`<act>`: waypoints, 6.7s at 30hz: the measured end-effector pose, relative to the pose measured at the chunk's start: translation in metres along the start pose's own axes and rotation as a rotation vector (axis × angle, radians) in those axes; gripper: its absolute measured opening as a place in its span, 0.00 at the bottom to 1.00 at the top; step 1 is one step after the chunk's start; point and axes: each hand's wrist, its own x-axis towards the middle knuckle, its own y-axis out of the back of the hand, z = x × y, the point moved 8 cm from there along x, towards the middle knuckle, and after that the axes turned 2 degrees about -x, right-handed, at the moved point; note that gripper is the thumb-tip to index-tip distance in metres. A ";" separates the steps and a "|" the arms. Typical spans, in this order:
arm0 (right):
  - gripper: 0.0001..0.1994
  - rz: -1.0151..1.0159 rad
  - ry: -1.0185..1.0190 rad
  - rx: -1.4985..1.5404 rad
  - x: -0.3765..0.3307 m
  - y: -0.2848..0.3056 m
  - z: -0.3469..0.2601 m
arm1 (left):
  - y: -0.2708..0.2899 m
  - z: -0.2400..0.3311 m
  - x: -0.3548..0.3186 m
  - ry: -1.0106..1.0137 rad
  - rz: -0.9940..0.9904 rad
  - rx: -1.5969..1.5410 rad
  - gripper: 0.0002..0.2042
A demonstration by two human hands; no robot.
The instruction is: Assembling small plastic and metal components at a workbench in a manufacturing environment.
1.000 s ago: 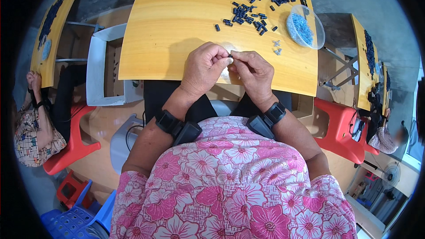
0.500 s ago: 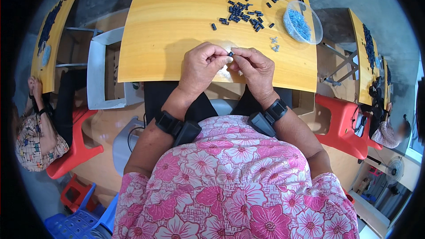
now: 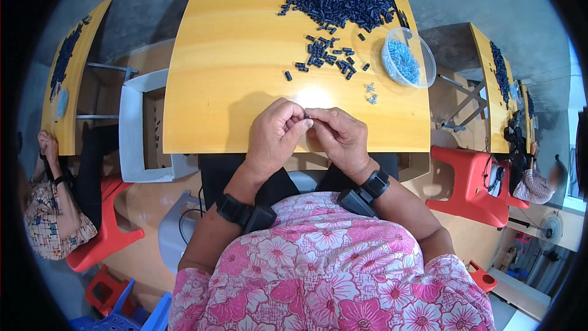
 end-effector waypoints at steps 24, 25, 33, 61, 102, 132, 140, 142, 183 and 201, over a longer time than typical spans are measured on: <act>0.06 -0.099 -0.165 -0.943 0.146 0.053 0.047 | -0.002 0.003 0.001 0.008 -0.065 0.021 0.04; 0.06 -0.099 -0.166 -0.945 0.148 0.053 0.048 | -0.003 0.003 0.001 0.008 -0.065 0.020 0.04; 0.06 -0.106 -0.198 -0.970 0.157 0.055 0.051 | -0.002 0.004 0.002 0.021 -0.060 -0.004 0.06; 0.08 -0.430 -0.124 -1.071 0.175 0.024 0.066 | -0.002 0.006 0.000 -0.027 -0.045 0.016 0.04; 0.06 -0.273 0.113 -0.932 0.183 0.053 0.048 | -0.003 0.006 0.000 -0.008 -0.060 -0.022 0.04; 0.09 -0.266 -0.023 -0.881 0.164 0.043 0.056 | 0.009 0.005 -0.003 -0.022 0.086 -0.016 0.05; 0.07 -0.193 0.093 -0.734 0.167 0.040 0.044 | 0.043 0.011 0.050 -0.245 0.172 0.330 0.06; 0.07 -0.182 0.097 -0.728 0.165 0.040 0.044 | 0.046 -0.006 0.068 -0.142 0.130 0.347 0.05; 0.08 -0.517 0.057 -1.107 0.174 0.031 0.067 | 0.041 -0.020 0.082 -0.148 0.094 0.018 0.05; 0.04 -0.338 -0.382 0.131 0.138 0.050 0.017 | 0.041 -0.021 0.081 -0.109 0.083 0.063 0.04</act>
